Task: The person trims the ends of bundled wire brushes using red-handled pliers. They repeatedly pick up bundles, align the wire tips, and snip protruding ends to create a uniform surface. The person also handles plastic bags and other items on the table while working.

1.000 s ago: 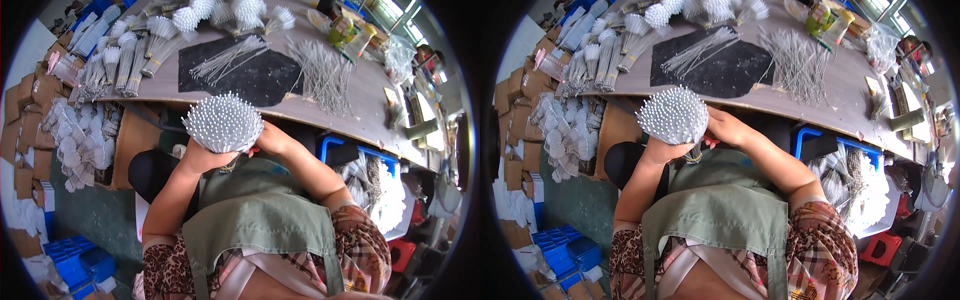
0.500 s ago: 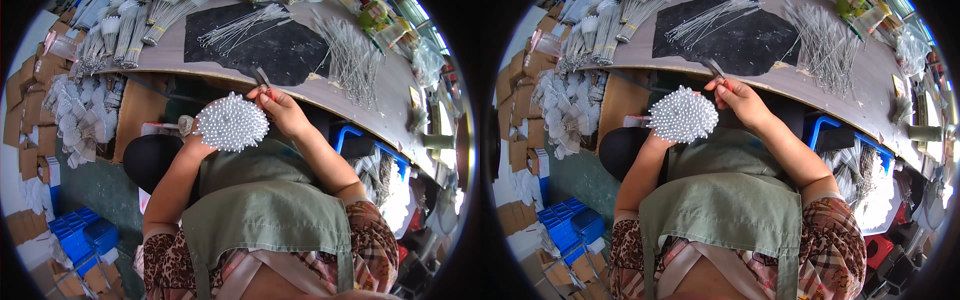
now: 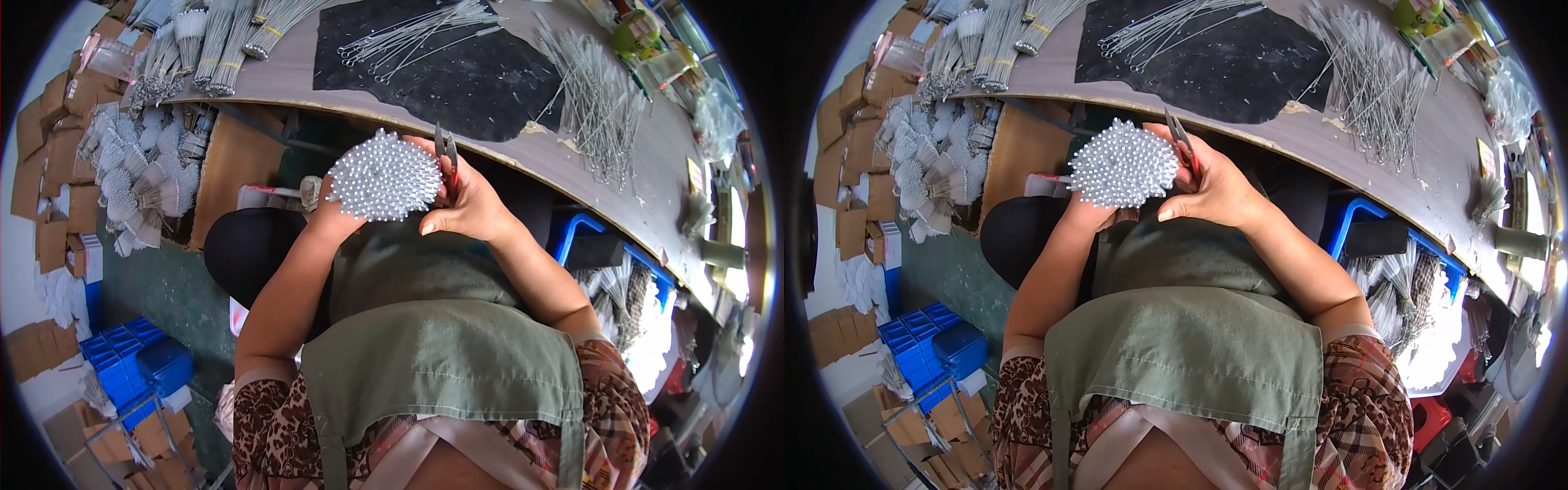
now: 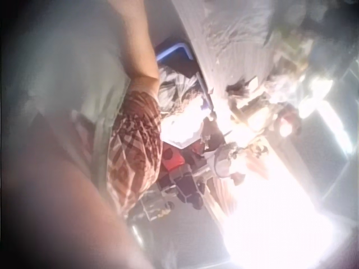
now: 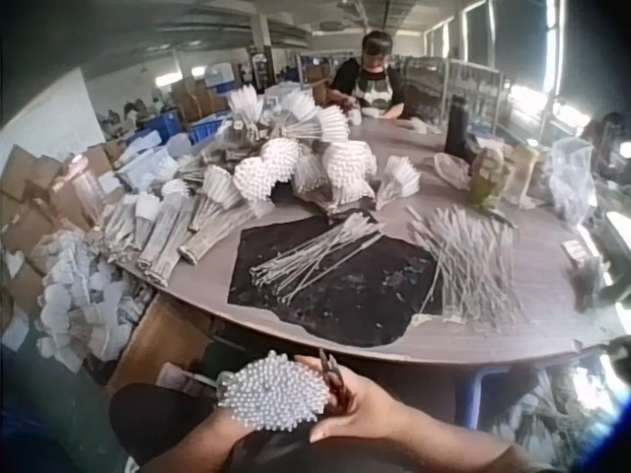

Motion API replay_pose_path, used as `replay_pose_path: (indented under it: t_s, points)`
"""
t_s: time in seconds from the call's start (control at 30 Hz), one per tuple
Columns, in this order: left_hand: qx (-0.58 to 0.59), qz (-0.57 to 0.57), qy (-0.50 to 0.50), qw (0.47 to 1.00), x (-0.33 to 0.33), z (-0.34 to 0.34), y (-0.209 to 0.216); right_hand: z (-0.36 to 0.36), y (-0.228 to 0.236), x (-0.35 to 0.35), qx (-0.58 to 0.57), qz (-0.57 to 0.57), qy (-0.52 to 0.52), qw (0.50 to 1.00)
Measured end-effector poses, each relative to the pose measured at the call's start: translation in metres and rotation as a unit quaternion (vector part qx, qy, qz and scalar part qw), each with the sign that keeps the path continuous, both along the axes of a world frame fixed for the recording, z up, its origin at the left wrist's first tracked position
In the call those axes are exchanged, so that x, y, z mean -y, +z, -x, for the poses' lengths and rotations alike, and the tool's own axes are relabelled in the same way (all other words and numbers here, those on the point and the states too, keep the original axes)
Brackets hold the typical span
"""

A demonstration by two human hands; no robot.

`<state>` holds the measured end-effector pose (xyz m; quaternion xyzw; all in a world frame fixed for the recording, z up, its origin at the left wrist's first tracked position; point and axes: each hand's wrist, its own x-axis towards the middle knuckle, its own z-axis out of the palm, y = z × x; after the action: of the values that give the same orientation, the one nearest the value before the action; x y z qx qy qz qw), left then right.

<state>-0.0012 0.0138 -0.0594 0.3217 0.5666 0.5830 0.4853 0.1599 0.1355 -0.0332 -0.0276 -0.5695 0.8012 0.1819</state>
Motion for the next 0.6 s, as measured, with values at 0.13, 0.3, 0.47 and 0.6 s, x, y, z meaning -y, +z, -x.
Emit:
replay_pose_path:
  t_s: [0.13,0.3,0.47,0.6]
  points:
    - [-0.141,0.001,-0.020,0.990,0.000,0.006,-0.014,0.000,0.004,0.002,0.035,-0.019,-0.009,0.999]
    - [-0.129,-0.019,-0.014,0.991,-0.002,0.008,-0.017,0.003,0.003,0.004,0.026,0.007,-0.030,0.999]
    - [0.141,-0.027,0.024,0.989,-0.002,0.007,-0.015,0.003,0.002,0.002,0.034,-0.024,-0.031,0.999]
    - [0.131,-0.097,-0.011,0.987,-0.004,0.007,-0.012,-0.006,0.000,-0.007,0.026,-0.054,-0.023,0.998]
